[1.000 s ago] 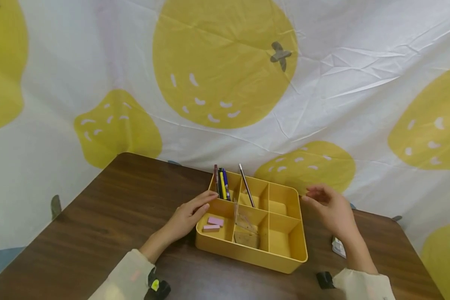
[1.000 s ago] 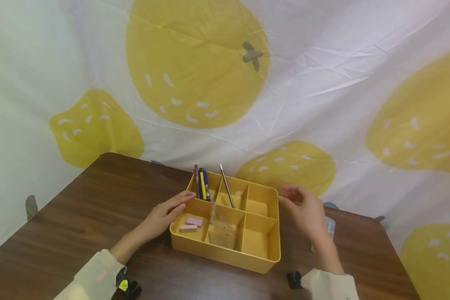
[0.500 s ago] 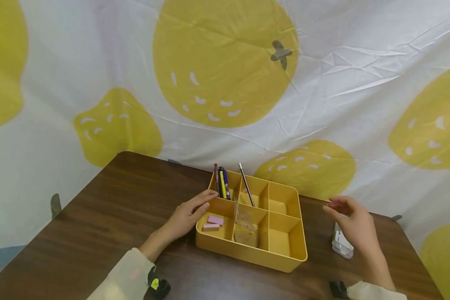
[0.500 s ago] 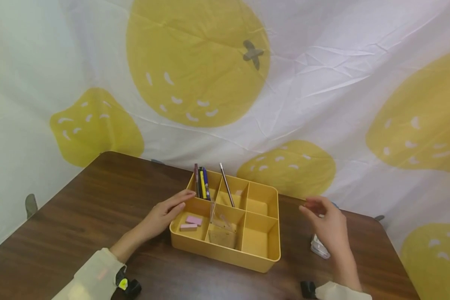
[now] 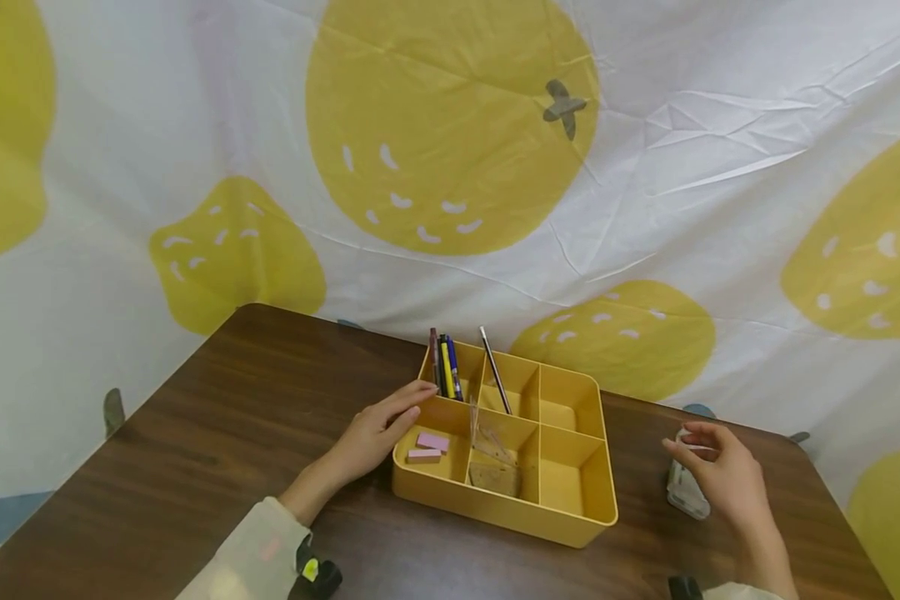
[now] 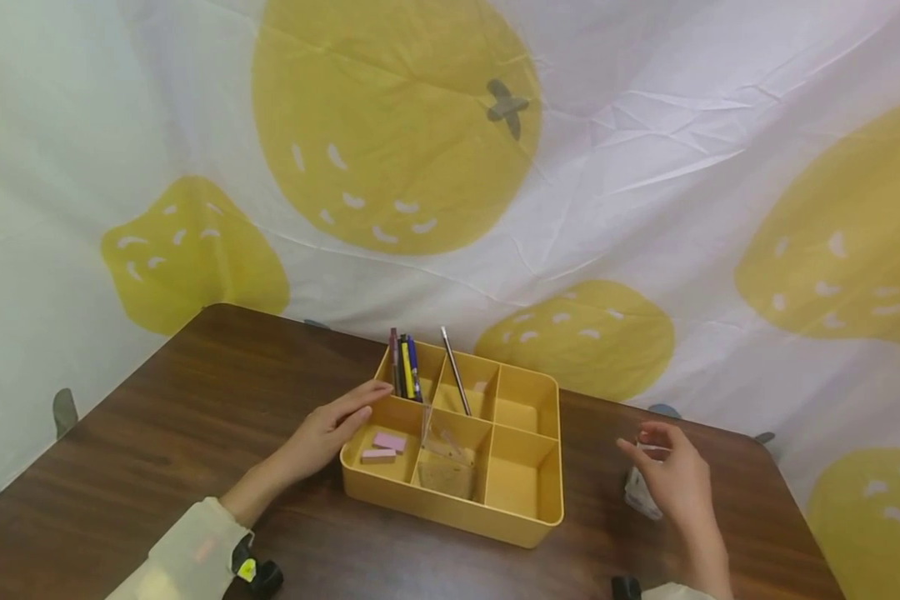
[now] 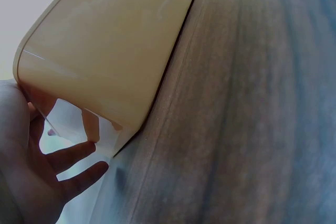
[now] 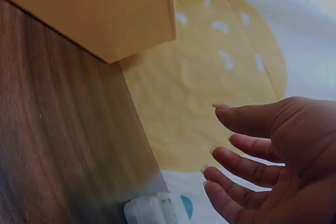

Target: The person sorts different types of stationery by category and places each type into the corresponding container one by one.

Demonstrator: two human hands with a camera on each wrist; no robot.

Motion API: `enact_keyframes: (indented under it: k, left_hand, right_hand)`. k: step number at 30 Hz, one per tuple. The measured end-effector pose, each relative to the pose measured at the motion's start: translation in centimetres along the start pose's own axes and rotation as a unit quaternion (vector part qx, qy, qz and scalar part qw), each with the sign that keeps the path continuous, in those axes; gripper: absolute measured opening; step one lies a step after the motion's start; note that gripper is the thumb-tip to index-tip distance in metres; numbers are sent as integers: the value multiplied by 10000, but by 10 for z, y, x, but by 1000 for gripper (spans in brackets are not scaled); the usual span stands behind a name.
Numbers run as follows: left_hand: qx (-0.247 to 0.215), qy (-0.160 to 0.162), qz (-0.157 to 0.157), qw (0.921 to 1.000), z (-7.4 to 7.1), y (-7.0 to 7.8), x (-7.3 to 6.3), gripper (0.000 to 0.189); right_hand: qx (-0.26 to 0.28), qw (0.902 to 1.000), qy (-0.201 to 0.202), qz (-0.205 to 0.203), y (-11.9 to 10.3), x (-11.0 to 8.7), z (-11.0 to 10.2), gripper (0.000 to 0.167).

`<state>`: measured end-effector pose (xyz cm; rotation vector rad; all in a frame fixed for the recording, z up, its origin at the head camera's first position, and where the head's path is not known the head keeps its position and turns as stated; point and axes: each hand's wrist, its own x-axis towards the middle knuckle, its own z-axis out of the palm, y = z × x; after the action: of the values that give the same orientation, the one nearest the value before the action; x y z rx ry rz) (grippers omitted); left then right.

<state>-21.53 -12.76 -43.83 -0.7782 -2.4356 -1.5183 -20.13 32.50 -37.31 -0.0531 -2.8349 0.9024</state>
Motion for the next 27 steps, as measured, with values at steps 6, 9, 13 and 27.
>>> enact_keyframes:
  k: [6,9,13,27]
  left_hand:
    - [-32,-10,-15,10000,0,1,0,36]
    - [-50,-11,-2,10000,0,1,1,36]
    - [-54,-17,-26,10000,0,0,1,36]
    - [-37,-73,-135,9999,-1,1,0,36]
  right_hand:
    - [-35,9996,215,173,12,-1,2,66]
    - [-36,9991,321,279,19,0,5,67]
    - [77,9969,456,638,29,-1,10,72]
    - [1150,9617,961,2295,51,5,33,105]
